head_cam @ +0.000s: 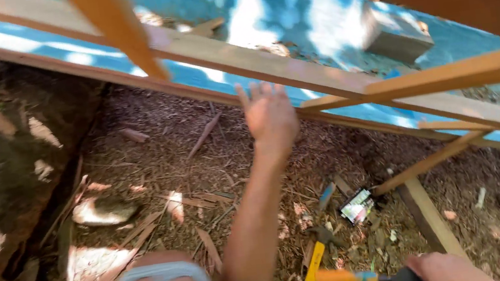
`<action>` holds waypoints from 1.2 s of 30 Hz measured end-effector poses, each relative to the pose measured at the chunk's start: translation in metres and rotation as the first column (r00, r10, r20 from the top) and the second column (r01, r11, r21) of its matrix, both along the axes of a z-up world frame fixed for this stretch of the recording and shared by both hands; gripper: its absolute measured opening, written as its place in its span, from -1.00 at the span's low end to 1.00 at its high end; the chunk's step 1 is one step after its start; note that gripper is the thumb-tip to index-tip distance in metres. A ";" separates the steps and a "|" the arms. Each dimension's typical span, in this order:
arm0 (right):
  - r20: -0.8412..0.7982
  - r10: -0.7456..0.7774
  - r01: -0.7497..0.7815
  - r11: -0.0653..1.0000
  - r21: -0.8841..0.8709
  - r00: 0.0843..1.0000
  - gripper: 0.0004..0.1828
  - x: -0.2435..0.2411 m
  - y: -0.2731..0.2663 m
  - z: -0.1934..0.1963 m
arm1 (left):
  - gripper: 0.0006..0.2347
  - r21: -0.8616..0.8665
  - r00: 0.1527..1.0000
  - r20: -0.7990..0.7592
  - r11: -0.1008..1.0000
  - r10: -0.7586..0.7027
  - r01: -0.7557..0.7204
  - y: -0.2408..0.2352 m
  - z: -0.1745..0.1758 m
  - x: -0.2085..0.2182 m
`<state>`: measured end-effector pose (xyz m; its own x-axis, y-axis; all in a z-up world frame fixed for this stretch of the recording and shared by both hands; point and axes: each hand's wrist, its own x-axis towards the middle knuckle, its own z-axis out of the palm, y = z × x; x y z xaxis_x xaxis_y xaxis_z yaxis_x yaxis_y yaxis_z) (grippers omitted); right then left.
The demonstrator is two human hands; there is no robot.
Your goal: Using a chisel and hammer to shape and carve wooden components of a boat frame
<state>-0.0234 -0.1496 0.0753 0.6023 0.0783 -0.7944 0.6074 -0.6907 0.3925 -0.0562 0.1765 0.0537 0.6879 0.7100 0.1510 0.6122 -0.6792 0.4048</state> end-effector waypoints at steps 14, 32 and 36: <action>-0.122 -0.003 0.041 0.949 0.311 0.993 -0.88 0.074 -0.006 -0.067 | -0.28 -0.358 0.708 -0.592 0.913 -0.385 0.198 0.031 0.027 0.064; -0.332 0.197 -0.043 0.906 0.420 0.922 -0.87 0.108 -0.079 -0.164 | -0.37 -0.045 0.624 -0.777 0.996 -0.087 0.083 -0.008 0.011 0.057; -0.323 0.284 -0.098 0.868 0.487 0.903 -0.79 0.123 -0.093 -0.227 | -0.40 0.093 0.863 -0.504 0.992 -0.031 0.090 0.004 -0.016 0.047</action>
